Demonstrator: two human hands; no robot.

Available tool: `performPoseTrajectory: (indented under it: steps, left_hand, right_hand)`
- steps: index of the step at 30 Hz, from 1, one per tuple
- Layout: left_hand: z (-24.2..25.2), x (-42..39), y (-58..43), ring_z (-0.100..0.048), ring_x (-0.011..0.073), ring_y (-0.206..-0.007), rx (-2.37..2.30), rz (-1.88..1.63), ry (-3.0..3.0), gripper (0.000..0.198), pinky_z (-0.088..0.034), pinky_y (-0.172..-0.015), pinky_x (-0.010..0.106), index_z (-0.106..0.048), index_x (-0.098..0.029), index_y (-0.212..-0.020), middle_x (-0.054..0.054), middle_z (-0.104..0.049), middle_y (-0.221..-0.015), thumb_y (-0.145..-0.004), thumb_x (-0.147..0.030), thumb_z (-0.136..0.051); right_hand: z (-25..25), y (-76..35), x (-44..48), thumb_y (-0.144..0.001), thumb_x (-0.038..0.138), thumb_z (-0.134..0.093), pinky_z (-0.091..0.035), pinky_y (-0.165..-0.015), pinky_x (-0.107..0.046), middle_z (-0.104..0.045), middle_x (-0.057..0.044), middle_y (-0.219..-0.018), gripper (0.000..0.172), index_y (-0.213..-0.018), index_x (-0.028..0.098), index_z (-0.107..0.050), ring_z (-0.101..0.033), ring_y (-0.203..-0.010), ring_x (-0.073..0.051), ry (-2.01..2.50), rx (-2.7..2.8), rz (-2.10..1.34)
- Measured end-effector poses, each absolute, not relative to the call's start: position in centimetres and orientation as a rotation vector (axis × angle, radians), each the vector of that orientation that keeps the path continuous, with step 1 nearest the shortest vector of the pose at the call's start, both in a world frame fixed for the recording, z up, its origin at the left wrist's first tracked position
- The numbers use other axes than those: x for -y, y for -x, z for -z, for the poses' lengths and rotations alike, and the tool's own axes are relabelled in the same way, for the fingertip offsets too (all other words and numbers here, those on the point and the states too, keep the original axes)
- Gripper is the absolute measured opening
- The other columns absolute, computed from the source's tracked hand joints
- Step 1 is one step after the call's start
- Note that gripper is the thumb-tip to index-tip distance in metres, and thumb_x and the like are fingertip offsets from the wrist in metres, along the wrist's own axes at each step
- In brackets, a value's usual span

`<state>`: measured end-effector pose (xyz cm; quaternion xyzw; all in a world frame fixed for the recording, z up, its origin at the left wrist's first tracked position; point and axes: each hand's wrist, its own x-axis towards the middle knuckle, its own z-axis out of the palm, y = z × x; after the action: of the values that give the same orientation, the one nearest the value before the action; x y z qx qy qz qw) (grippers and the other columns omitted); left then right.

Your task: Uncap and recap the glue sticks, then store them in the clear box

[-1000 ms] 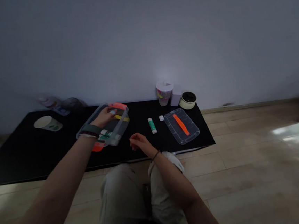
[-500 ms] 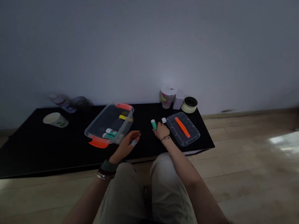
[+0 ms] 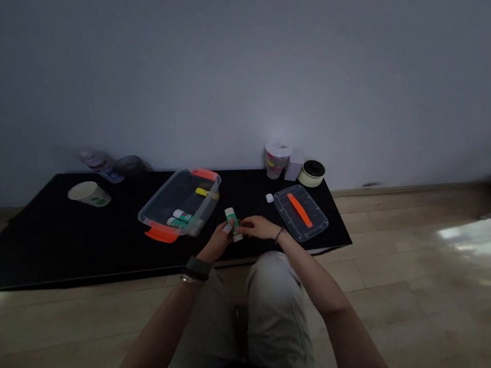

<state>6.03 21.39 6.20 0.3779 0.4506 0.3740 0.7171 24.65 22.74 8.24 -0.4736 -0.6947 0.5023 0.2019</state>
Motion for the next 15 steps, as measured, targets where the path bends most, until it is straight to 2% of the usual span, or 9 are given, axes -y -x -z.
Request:
performPoseTrajectory:
  steps: [2, 4, 6, 9, 12, 15]
  left_hand:
    - [-6.1, -20.9, -6.2, -0.073, 0.0273, -0.1, -0.986, -0.858, -0.816, 0.065, -0.056, -0.088, 0.041, -0.06, -0.017, -0.103, 0.012, -0.075, -0.099, -0.072, -0.072, -0.073]
    - [-5.8, -20.5, -6.2, -0.073, 0.0274, -0.099, -0.968, -0.877, -0.806, 0.068, -0.055, -0.088, 0.041, -0.058, -0.017, -0.106, 0.012, -0.074, -0.099, -0.07, -0.072, -0.074]
    - [-5.4, -20.2, -6.2, -0.074, 0.0266, -0.095, -0.958, -0.899, -0.817, 0.069, -0.055, -0.088, 0.041, -0.057, -0.017, -0.106, 0.01, -0.073, -0.096, -0.068, -0.072, -0.076]
    - [-4.8, -20.0, -6.0, -0.074, 0.0234, -0.087, -0.97, -0.919, -0.848, 0.072, -0.055, -0.083, 0.038, -0.056, -0.017, -0.106, 0.004, -0.069, -0.088, -0.066, -0.073, -0.077]
    - [-4.5, -20.0, -5.8, -0.07, 0.0184, -0.078, -0.987, -0.941, -0.879, 0.075, -0.054, -0.078, 0.034, -0.057, -0.016, -0.109, 0.0, -0.064, -0.082, -0.066, -0.075, -0.075]
    - [-4.6, -20.0, -5.6, -0.066, 0.0143, -0.072, -0.98, -0.956, -0.896, 0.074, -0.054, -0.077, 0.032, -0.057, -0.015, -0.109, -0.002, -0.061, -0.079, -0.067, -0.074, -0.075]
  right_hand:
    - [-9.1, -26.0, -23.8, -0.097, 0.051, -0.054, -0.049, -0.072, -0.026, -0.072, -0.007, -0.089, 0.039, -0.099, 0.016, -0.072, -0.066, -0.08, -0.017, 1.626, 1.966, -1.028]
    - [-9.6, -27.5, -25.2, -0.1, 0.042, -0.052, -0.047, -0.082, -0.03, -0.07, -0.012, -0.105, 0.035, -0.115, 0.016, -0.07, -0.065, -0.096, -0.022, 1.95, 1.912, -0.569]
    - [-9.5, -28.5, -26.6, -0.1, 0.035, -0.052, -0.045, -0.091, -0.034, -0.064, -0.017, -0.122, 0.04, -0.135, 0.017, -0.061, -0.06, -0.111, -0.026, 2.165, 1.899, -0.273]
    - [-8.4, -28.8, -27.8, -0.098, 0.027, -0.054, -0.041, -0.1, -0.04, -0.057, -0.02, -0.133, 0.044, -0.141, 0.019, -0.057, -0.05, -0.125, -0.031, 2.244, 1.952, -0.273]
    - [-7.1, -28.3, -28.1, -0.094, 0.015, -0.052, -0.037, -0.105, -0.043, -0.056, -0.022, -0.132, 0.036, -0.128, 0.015, -0.063, -0.044, -0.129, -0.032, 2.166, 1.907, -0.462]
    - [-6.5, -27.7, -28.2, -0.089, 0.005, -0.049, -0.038, -0.106, -0.043, -0.056, -0.022, -0.129, 0.033, -0.118, 0.012, -0.064, -0.047, -0.125, -0.029, 2.089, 1.834, -0.564]
